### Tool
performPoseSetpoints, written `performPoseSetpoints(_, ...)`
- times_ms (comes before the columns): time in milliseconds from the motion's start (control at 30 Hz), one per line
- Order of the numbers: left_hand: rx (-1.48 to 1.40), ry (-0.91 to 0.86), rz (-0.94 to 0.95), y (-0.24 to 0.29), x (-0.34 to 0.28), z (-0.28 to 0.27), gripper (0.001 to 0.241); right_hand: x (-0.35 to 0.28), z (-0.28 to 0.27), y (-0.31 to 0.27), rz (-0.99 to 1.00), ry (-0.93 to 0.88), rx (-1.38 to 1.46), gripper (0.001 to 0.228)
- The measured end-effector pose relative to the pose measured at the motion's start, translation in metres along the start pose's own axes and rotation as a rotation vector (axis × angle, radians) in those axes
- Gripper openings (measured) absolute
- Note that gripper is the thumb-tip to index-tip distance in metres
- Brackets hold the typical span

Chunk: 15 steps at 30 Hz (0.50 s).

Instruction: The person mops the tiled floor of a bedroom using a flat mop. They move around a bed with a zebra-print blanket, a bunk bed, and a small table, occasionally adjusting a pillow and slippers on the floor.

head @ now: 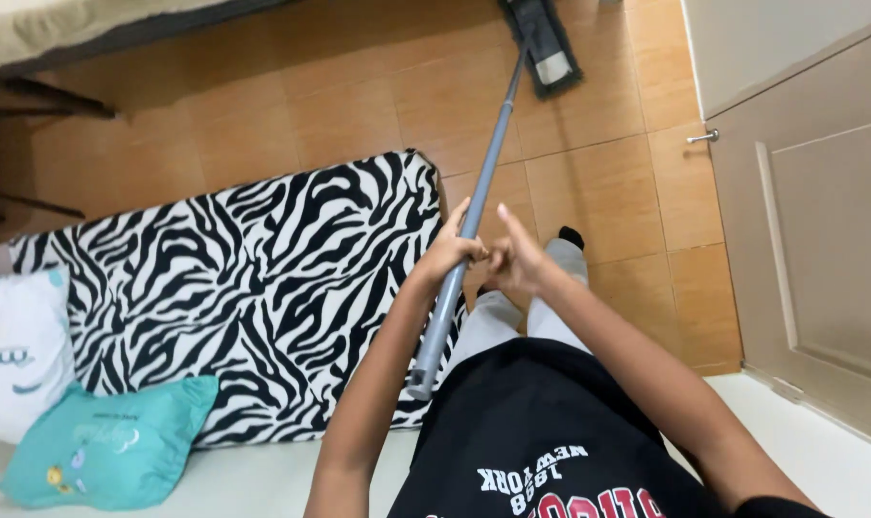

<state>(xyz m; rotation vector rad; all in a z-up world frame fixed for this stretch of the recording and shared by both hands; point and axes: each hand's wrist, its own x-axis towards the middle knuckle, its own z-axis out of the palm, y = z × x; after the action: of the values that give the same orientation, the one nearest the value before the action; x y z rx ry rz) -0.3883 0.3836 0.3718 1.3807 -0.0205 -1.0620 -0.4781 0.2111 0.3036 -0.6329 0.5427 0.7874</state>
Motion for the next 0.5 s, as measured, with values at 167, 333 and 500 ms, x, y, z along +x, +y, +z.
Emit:
performPoseSetpoints(167,-0.317,0.07,-0.122,0.019,-0.061,-0.01,0.108,0.041,0.041,-0.055,-0.142,0.529,0.046,0.06)
performPoseSetpoints(333,-0.338,0.119,-0.054,-0.023,-0.119,-0.029,0.106,0.16,0.016,-0.027,-0.138,0.405,0.325,0.043)
performPoseSetpoints(500,-0.448,0.242,-0.078,-0.049,-0.179,-0.043,0.107,0.208,0.075,0.029,-0.064,0.53,0.152,0.014)
